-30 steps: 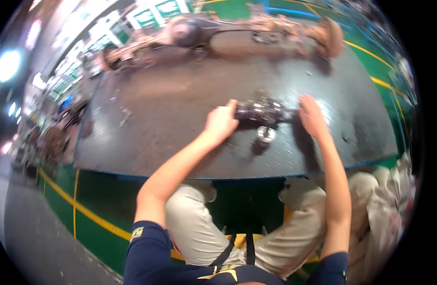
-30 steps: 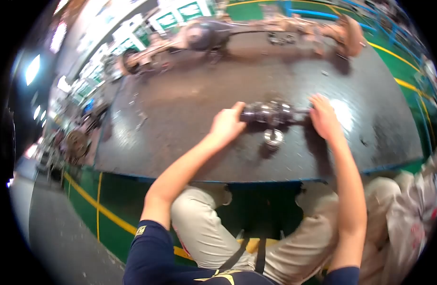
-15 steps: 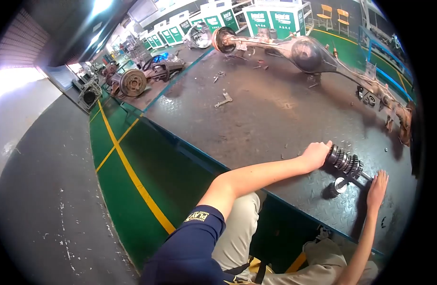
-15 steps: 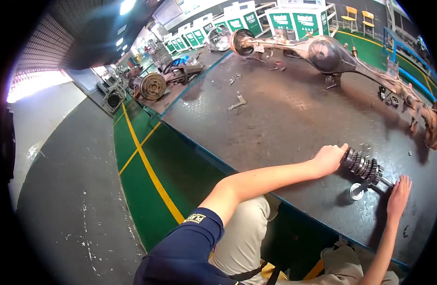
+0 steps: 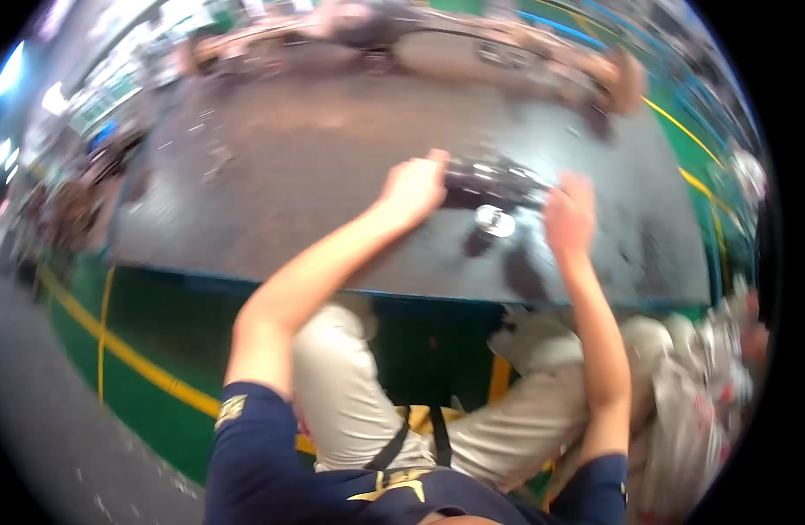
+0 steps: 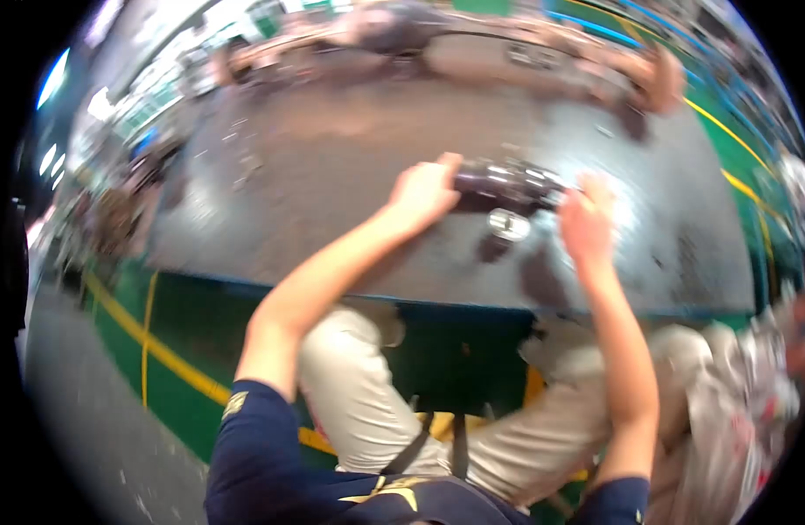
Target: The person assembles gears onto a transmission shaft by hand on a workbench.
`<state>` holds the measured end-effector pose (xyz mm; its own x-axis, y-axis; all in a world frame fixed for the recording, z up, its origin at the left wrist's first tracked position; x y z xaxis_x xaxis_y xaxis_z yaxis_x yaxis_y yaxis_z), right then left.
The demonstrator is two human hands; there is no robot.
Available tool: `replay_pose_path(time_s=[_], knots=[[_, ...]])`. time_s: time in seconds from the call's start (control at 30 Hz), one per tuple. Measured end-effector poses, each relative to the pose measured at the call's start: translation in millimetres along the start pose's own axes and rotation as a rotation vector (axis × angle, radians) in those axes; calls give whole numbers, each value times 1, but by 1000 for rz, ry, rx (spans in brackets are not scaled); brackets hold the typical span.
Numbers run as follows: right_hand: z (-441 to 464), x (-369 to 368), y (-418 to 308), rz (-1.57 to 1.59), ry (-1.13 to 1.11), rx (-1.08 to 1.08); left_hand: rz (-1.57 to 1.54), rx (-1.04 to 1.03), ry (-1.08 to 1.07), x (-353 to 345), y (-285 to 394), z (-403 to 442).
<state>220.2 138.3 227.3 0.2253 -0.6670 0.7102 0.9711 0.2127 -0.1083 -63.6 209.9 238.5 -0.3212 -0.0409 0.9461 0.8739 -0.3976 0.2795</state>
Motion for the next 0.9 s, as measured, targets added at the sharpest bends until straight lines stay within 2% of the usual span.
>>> replay_pose_path(time_s=[0.1, 0.17, 0.23, 0.27, 0.33, 0.37, 0.43, 0.63, 0.73, 0.9], knots=[[10, 0, 9, 134, 63, 45, 81, 30, -11, -12, -3, 6], [12, -8, 21, 161, 32, -35, 72, -2, -1, -9, 0, 3], [16, -12, 23, 317, -97, -27, 66, 3, -17, -11, -2, 4], [17, -15, 25, 315, -92, -38, 70, -8, -22, -12, 0, 4], [19, -22, 27, 362, -229, 174, 84, 16, -9, -11, 2, 4], [20, -26, 27, 362, -224, 165, 90, 8, -13, -10, 2, 4], [20, -33, 25, 429, -358, 103, 73, 26, -12, -9, 3, 3], [17, -35, 22, 430, -327, 93, 106, -39, 66, -12, 0, 2], [14, -37, 30, 358, -294, 154, 84, -15, 47, -14, 1, 3], [7, -23, 60, 329, -326, 81, 89, -17, 25, -7, 8, 1]])
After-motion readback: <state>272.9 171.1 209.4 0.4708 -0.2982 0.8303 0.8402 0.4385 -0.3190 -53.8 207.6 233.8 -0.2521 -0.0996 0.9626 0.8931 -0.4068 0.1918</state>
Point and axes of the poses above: each hand's wrist, its own z-axis towards the middle knuckle, its own x-axis out of the back of the hand, y = z × x, the point moved 1 cm from there along z, towards the middle knuckle, and after that the axes turned 6 degrees about z, right-handed, at the moved point
